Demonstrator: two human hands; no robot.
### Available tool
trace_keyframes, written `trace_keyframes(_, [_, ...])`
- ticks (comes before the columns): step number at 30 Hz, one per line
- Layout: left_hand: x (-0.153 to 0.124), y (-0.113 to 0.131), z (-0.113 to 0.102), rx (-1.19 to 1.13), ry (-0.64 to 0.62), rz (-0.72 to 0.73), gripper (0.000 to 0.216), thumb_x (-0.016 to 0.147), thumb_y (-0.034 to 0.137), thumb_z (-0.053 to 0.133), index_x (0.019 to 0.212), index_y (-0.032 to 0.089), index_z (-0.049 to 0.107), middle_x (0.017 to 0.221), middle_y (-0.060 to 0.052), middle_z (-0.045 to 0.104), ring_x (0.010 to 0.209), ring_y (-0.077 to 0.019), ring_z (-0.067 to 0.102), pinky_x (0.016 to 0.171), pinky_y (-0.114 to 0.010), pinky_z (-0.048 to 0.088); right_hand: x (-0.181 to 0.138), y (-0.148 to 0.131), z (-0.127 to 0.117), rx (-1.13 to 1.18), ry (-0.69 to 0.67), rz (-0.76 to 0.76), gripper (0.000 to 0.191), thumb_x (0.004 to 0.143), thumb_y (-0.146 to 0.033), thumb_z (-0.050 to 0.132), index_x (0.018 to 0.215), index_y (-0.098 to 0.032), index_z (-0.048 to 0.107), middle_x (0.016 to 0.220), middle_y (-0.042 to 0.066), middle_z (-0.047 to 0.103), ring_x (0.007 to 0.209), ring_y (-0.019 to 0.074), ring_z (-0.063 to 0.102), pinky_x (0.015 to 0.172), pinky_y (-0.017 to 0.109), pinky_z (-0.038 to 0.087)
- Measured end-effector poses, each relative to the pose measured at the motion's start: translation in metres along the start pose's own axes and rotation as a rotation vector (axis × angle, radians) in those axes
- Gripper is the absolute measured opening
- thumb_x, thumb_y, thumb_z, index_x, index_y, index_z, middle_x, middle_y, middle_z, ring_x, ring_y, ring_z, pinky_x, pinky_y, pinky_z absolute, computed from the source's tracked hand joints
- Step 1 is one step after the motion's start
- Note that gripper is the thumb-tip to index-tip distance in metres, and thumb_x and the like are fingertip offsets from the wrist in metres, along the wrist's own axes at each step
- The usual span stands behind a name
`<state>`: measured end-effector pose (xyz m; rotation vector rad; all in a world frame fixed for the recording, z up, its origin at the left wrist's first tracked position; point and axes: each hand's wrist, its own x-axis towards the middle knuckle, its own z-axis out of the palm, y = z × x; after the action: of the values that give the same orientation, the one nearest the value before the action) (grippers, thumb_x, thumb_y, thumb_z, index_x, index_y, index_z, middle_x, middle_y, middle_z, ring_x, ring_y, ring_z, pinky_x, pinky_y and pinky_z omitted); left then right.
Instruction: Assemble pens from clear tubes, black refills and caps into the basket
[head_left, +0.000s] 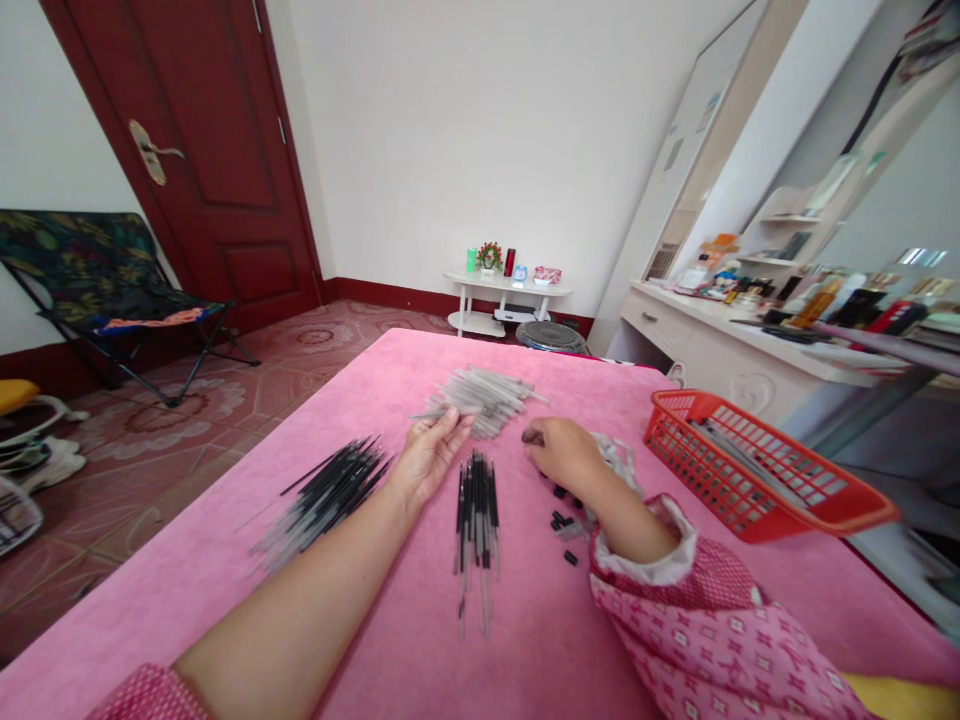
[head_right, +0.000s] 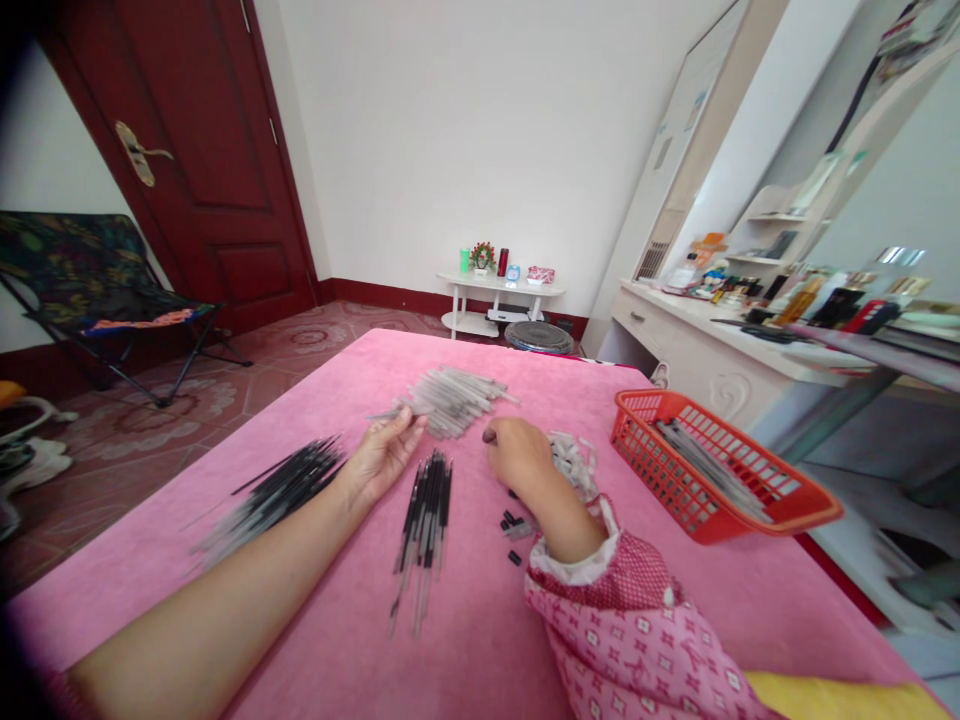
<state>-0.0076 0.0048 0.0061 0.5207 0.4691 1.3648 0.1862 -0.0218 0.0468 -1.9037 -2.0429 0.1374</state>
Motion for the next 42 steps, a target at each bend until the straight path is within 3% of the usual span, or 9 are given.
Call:
trace_keyframes(5, [-0.003,-0.001,0.002,0.107,-0.072,-0.003,0.009,0.069,0.012,0.069,0.076,0.009,0.066,0.080,-0.008,0.072,0.072,-0.0128,0.068,0.068,-0.018,0.054,0.005,-0.011,-0.002,0.708,0.175,-0.126,0.021,0.075,-0.029,0.052,0.081,-0.014,0.066,0.068,0.002,0.063,0.057,0.0132,0.054,0.052,0.024,0.043])
trace_keyframes(8, [-0.003,-0.002,0.001,0.131,-0.077,0.005,0.012,0.066,0.013,0.072,0.076,0.009,0.067,0.076,-0.006,0.072,0.071,-0.0133,0.068,0.070,-0.020,0.054,0.000,-0.023,-0.006,0.943,0.143,-0.087,0.019,0.070,-0.031,0.059,0.075,-0.014,0.064,0.061,-0.001,0.059,0.048,0.0096,0.048,0.045,0.022,0.041])
trace_keyframes(11, [-0.003,-0.002,0.001,0.159,-0.085,0.010,0.012,0.066,0.015,0.072,0.076,0.010,0.067,0.075,-0.006,0.072,0.071,-0.0134,0.067,0.070,-0.020,0.054,-0.005,-0.032,-0.008,1.064,0.069,-0.054,0.019,0.065,-0.028,0.063,0.078,-0.014,0.063,0.060,-0.001,0.060,0.051,0.0107,0.054,0.050,0.024,0.046])
trace_keyframes(16, [-0.003,-0.003,0.001,0.176,-0.095,0.018,0.012,0.067,0.015,0.071,0.077,0.010,0.066,0.075,-0.006,0.072,0.071,-0.0132,0.067,0.070,-0.021,0.053,-0.006,-0.035,-0.007,1.090,0.087,-0.029,0.017,0.062,-0.022,0.064,0.077,-0.014,0.062,0.062,0.001,0.064,0.056,0.0137,0.061,0.056,0.027,0.050])
trace_keyframes(42, [-0.008,-0.003,0.005,0.212,-0.078,0.023,0.024,0.061,0.016,0.076,0.079,0.010,0.063,0.074,-0.008,0.071,0.069,-0.0170,0.068,0.067,-0.024,0.054,-0.003,-0.033,0.003,0.897,0.166,-0.120,0.014,0.063,-0.017,0.059,0.076,-0.014,0.063,0.069,0.003,0.065,0.063,0.0149,0.060,0.058,0.027,0.049])
